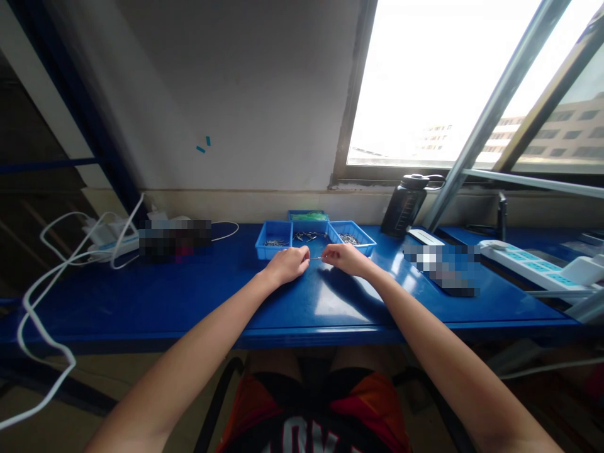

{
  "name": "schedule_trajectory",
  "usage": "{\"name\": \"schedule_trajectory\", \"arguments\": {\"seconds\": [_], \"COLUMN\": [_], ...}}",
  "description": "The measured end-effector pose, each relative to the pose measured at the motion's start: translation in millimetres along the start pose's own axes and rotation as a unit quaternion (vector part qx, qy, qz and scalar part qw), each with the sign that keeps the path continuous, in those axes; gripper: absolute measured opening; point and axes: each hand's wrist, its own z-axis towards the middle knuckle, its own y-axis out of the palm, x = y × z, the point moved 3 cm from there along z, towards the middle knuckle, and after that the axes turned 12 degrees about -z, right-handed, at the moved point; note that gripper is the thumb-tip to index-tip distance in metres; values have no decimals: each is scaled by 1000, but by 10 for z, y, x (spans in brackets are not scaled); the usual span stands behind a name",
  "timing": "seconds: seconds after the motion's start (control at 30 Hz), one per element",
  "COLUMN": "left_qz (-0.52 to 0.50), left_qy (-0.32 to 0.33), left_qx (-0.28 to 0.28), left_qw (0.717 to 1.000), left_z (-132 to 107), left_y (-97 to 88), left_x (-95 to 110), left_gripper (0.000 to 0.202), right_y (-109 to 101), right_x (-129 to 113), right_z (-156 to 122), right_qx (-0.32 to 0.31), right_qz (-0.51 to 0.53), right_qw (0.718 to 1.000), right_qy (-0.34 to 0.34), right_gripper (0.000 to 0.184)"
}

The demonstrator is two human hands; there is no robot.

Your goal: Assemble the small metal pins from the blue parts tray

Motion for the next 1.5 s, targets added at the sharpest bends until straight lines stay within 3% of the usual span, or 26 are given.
{"name": "schedule_trajectory", "arguments": {"seconds": [0.23, 0.4, 0.7, 1.0, 1.23, 1.5], "left_qz": [-9, -21, -124, -171, -205, -174], "left_qy": [-16, -12, 74, 116, 108, 55], "left_qx": [13, 19, 48, 78, 65, 76], "left_qw": [1000, 1000, 988, 975, 971, 980], "left_z": [-8, -2, 14, 55, 17, 0], "left_y": [-8, 8, 3, -24, -88, -69], "left_x": [18, -6, 27, 27, 86, 81], "left_gripper": [28, 31, 24, 21, 21, 16], "right_y": [6, 1, 32, 37, 34, -5], "right_x": [-56, -68, -88, -131, -160, -176], "right_z": [-23, -27, -33, -48, -56, -68], "right_qx": [-52, -46, -81, -116, -133, -119], "right_qz": [39, 46, 130, 205, 217, 167], "right_qw": [998, 998, 988, 972, 967, 979], "right_qy": [-3, -8, -7, -4, 3, 3], "right_gripper": [30, 31, 37, 41, 43, 40]}}
